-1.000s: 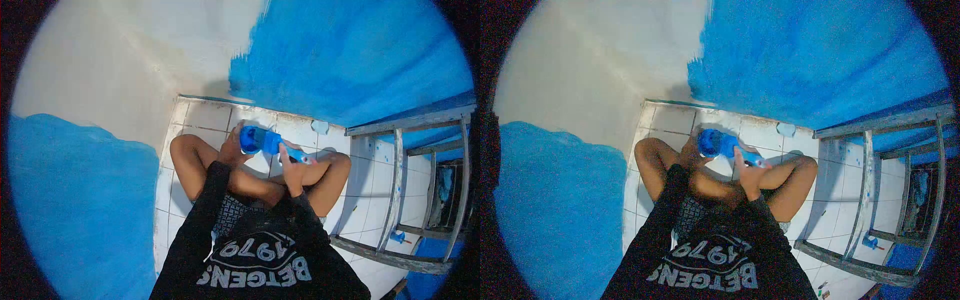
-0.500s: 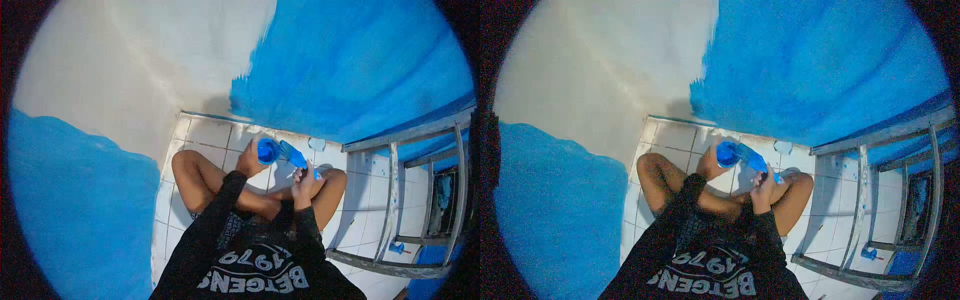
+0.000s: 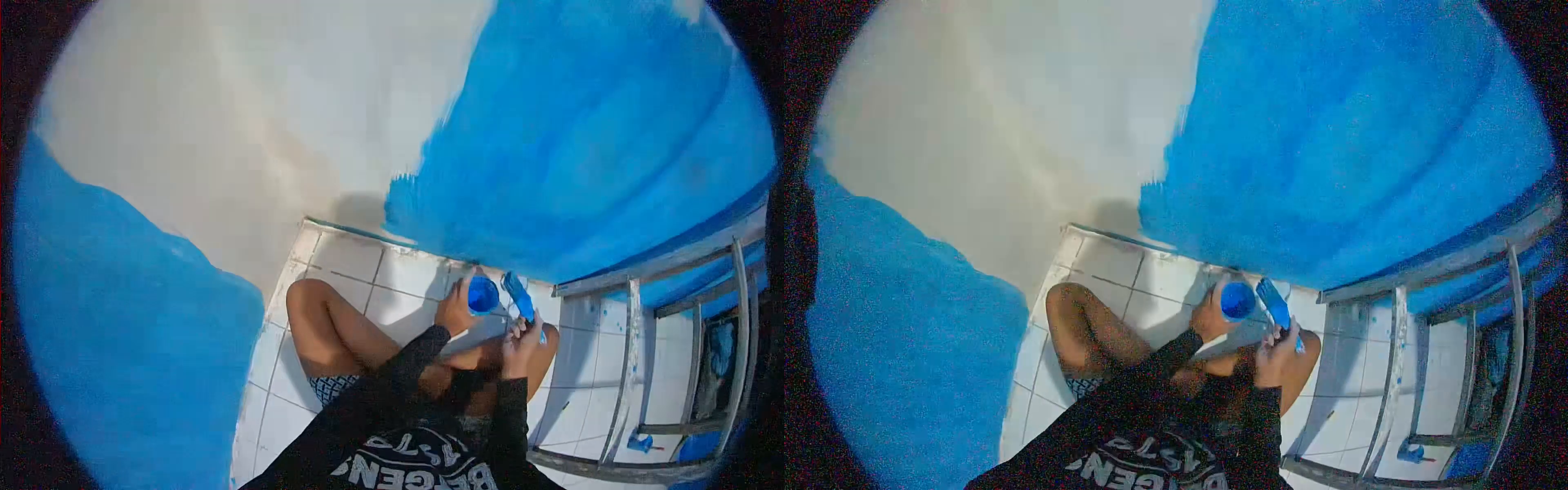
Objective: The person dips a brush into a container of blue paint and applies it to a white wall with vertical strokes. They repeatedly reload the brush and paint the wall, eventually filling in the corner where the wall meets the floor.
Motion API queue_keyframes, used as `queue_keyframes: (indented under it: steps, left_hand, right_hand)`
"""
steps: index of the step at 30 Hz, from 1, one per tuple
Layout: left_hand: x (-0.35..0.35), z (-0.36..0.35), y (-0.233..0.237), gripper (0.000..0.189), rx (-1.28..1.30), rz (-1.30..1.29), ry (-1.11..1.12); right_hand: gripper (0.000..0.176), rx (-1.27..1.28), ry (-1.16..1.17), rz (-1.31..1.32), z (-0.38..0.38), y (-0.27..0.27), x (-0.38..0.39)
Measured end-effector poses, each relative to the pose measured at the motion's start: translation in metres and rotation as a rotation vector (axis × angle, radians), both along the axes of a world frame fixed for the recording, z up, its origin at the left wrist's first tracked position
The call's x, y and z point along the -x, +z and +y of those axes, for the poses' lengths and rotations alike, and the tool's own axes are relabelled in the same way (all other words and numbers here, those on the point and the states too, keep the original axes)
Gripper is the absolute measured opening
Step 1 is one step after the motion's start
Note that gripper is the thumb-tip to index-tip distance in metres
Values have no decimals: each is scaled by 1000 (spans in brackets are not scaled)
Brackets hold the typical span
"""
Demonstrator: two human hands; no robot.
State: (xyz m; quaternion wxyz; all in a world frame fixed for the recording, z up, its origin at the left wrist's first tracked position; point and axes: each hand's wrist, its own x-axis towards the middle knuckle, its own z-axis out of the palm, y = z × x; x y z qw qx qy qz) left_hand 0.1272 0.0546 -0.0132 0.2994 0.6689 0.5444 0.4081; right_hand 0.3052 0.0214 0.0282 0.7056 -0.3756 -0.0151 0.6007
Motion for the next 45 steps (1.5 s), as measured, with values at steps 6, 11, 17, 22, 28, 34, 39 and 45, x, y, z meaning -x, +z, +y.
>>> queue_keyframes:
  steps: [6,11,17,22,28,34,39,45]
  left_hand:
    - [-16,0,2,116,203,134,-66]
    - [-5,-3,-20,113,46,-11,-141]
    - [13,-17,-29,107,24,-240,-252]
    - [56,-65,-1,94,-8,-295,-45]
    - [119,-133,14,69,20,-85,269]
    - [158,-170,89,67,-151,-44,567]
    - [172,-155,89,56,5,180,445]
    - [180,-148,45,40,115,-65,351]
  right_hand:
    - [27,55,1,-36,-9,24,12]
    - [23,18,-14,-72,-11,11,11]
    - [24,87,-69,-79,-9,17,21]
    - [24,0,49,-59,-5,-3,2]
    - [22,-7,-29,-114,5,9,31]
    - [19,125,-171,-320,16,-1,49]
    - [20,92,-11,-399,22,14,76]
    - [16,-137,79,-625,35,25,137]
